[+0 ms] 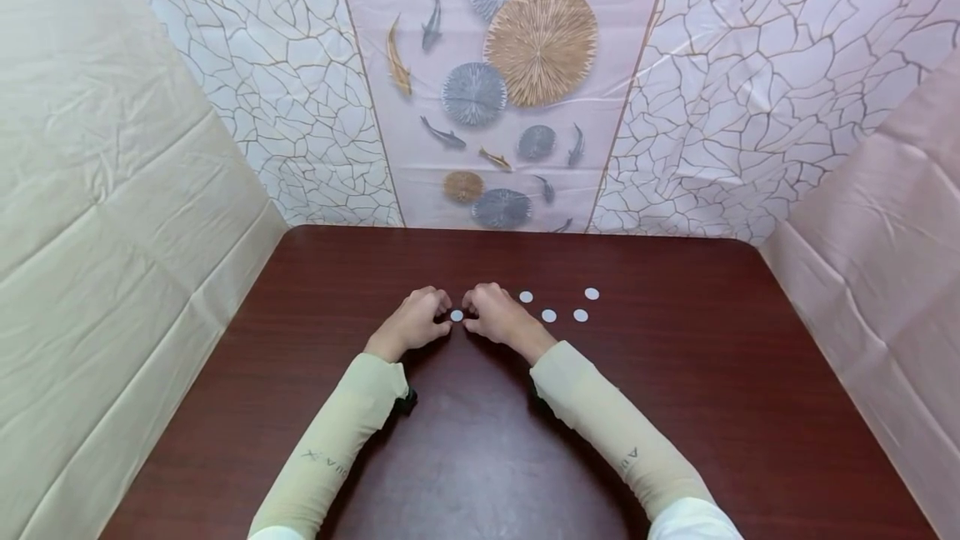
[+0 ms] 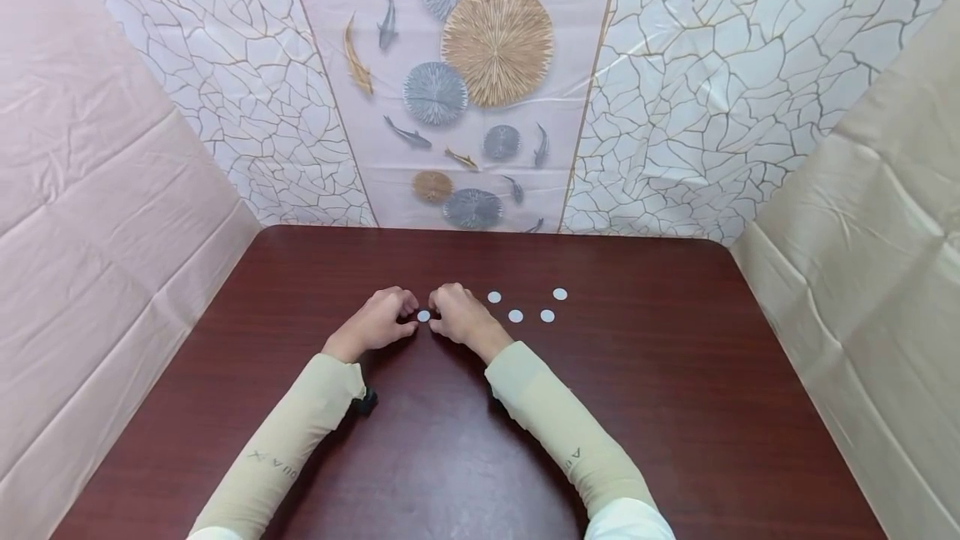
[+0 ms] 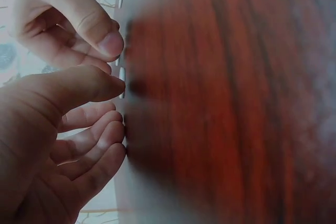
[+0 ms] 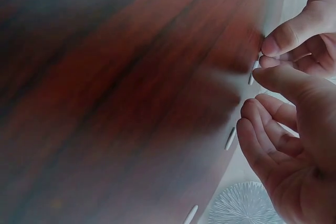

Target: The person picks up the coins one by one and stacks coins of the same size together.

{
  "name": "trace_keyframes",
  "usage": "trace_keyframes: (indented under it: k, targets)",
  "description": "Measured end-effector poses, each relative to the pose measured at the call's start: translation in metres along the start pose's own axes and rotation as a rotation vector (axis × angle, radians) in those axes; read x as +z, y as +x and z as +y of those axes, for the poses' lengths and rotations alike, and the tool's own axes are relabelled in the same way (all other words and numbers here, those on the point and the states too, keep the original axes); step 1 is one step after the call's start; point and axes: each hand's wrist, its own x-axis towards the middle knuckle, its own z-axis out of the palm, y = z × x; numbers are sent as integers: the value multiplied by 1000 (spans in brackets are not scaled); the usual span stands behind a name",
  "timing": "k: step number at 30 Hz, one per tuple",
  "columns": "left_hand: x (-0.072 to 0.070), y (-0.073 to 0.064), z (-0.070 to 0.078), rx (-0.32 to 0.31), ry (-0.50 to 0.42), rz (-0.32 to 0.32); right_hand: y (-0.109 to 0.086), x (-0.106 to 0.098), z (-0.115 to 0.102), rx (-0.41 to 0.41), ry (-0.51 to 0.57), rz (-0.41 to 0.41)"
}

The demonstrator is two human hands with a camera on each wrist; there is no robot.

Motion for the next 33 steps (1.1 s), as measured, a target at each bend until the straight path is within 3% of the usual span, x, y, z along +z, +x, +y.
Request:
trace_keyframes:
  k: [10, 21, 33]
  targets:
    - [-2, 8, 1, -10, 29, -15, 14, -5, 2, 22, 10, -84]
    - [-6, 16, -2, -22, -5, -24, 31, -16, -2, 61, -33, -195]
    - [-7, 19, 1, -9, -5, -63, 35, -14, -5, 67, -45, -228]
